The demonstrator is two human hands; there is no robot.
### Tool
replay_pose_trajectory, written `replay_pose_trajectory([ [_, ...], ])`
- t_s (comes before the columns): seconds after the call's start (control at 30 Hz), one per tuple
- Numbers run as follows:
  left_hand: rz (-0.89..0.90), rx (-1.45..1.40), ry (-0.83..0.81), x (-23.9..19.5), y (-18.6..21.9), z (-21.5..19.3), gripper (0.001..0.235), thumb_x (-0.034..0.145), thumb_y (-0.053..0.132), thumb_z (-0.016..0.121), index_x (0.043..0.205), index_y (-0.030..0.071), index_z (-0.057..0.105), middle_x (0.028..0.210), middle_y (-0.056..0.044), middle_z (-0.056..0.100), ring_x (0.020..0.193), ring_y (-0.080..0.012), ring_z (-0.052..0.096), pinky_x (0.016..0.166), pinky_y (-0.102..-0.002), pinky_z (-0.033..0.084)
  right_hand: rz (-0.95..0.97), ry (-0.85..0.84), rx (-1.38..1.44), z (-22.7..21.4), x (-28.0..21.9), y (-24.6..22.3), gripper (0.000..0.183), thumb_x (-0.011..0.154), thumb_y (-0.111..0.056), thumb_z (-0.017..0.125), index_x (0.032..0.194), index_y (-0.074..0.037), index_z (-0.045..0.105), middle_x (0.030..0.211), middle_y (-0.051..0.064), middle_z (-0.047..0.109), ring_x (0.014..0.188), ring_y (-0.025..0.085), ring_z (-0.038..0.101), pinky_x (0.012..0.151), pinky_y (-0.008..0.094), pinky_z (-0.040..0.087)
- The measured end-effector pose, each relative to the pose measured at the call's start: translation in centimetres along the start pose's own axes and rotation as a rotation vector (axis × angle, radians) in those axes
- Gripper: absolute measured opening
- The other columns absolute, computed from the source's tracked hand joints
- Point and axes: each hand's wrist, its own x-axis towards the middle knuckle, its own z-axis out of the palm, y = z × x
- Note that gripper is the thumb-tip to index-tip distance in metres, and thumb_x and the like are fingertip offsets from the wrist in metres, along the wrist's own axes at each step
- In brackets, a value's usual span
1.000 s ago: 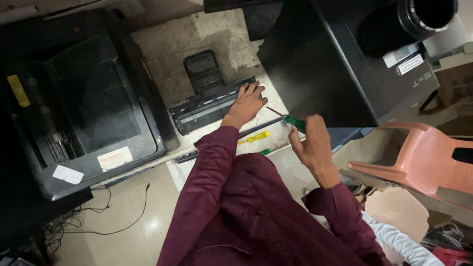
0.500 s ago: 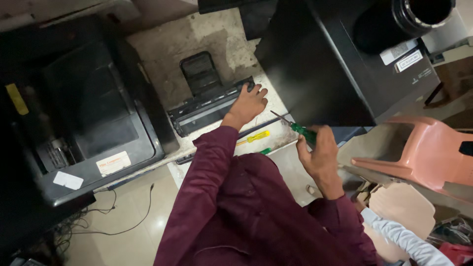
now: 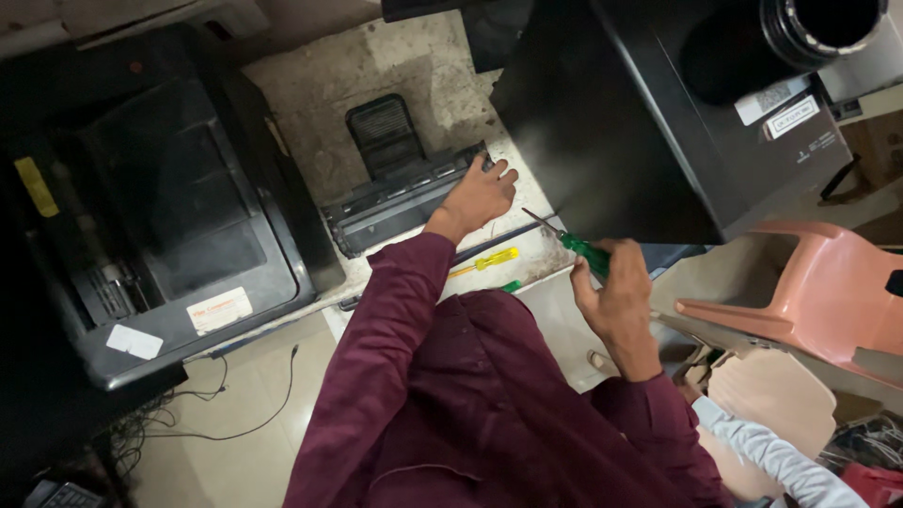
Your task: The person uses a green screwdriver to disassemble a printer toner cartridge on a workbench. They remove screws, separate the casing, and handle internal components including the drum unit. The person then reassembles the cartridge and secures it with screws.
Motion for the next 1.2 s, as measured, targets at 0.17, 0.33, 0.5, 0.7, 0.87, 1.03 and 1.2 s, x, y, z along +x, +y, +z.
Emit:
replay_pose_trajectory([
  [0.17, 0.010, 0.006, 0.021, 0.1, 0.5, 1.5, 0.012, 0.081, 0.017, 0.066, 0.085, 0.013, 0.077, 0.106, -0.003, 0.065, 0.115, -0.0264, 0.058, 0.098, -0.060, 0.045, -0.004, -0.008, -0.010, -0.1, -0.1, -0.2, 0.027, 0.088, -0.004, 0.075, 0.108, 0.003, 0.059, 0.099, 0.020, 0.060, 0.089, 0.039, 0.062, 0.076, 0.045, 0.051],
  [0.33, 0.021, 0.039, 0.033, 0.4, 0.9, 3.1, 0.012, 0.081, 0.020, 0.066, 0.081, 0.016, 0.078, 0.100, 0.000, 0.067, 0.111, -0.0246, 0.060, 0.096, -0.058, 0.047, -0.032, -0.005, -0.035, 0.0, -0.2, -0.3, 0.027, 0.089, -0.005, 0.075, 0.109, 0.003, 0.058, 0.098, 0.019, 0.060, 0.090, 0.039, 0.062, 0.076, 0.046, 0.050],
  [0.5, 0.027, 0.103, -0.056, 1.5, 1.2, 4.1, 0.013, 0.080, 0.022, 0.067, 0.079, 0.018, 0.079, 0.096, -0.001, 0.071, 0.107, -0.0266, 0.062, 0.092, -0.055, 0.048, -0.041, -0.021, -0.015, -0.1, -0.3, -0.6, 0.028, 0.090, -0.005, 0.075, 0.111, 0.004, 0.058, 0.098, 0.019, 0.059, 0.089, 0.038, 0.062, 0.075, 0.045, 0.050],
  [0.7, -0.017, 0.085, -0.216, 2.9, 1.4, 4.3, 0.013, 0.083, 0.020, 0.067, 0.082, 0.019, 0.080, 0.095, -0.004, 0.074, 0.103, -0.0287, 0.064, 0.090, -0.054, 0.048, 0.007, -0.034, -0.003, -0.2, -0.7, -0.5, 0.028, 0.088, -0.006, 0.077, 0.108, 0.002, 0.060, 0.098, 0.019, 0.062, 0.088, 0.037, 0.064, 0.075, 0.044, 0.051],
  [0.87, 0.025, 0.075, -0.211, 2.9, 0.9, 4.4, 0.013, 0.082, 0.019, 0.067, 0.083, 0.019, 0.080, 0.095, -0.004, 0.075, 0.105, -0.0295, 0.064, 0.089, -0.055, 0.047, 0.016, -0.029, -0.012, -0.4, -1.0, 0.1, 0.028, 0.088, -0.007, 0.076, 0.109, 0.003, 0.059, 0.100, 0.019, 0.062, 0.090, 0.039, 0.064, 0.076, 0.044, 0.051],
  [1.03, 0.091, 0.086, -0.104, 1.9, 0.6, 4.5, 0.015, 0.085, 0.021, 0.066, 0.084, 0.016, 0.080, 0.094, -0.005, 0.074, 0.105, -0.0317, 0.064, 0.088, -0.058, 0.048, 0.056, -0.033, -0.021, -0.4, -1.4, 0.3, 0.028, 0.088, -0.007, 0.077, 0.107, 0.003, 0.059, 0.097, 0.020, 0.061, 0.088, 0.039, 0.063, 0.074, 0.045, 0.051],
  [1.2, 0.080, 0.049, -0.169, 1.9, 1.0, 4.4, 0.017, 0.085, 0.019, 0.063, 0.084, 0.014, 0.080, 0.097, -0.008, 0.073, 0.107, -0.0364, 0.064, 0.094, -0.070, 0.045, 0.043, -0.025, -0.001, -0.3, -1.5, 0.1, 0.028, 0.089, -0.007, 0.076, 0.109, 0.003, 0.058, 0.098, 0.019, 0.061, 0.087, 0.037, 0.064, 0.074, 0.044, 0.052],
])
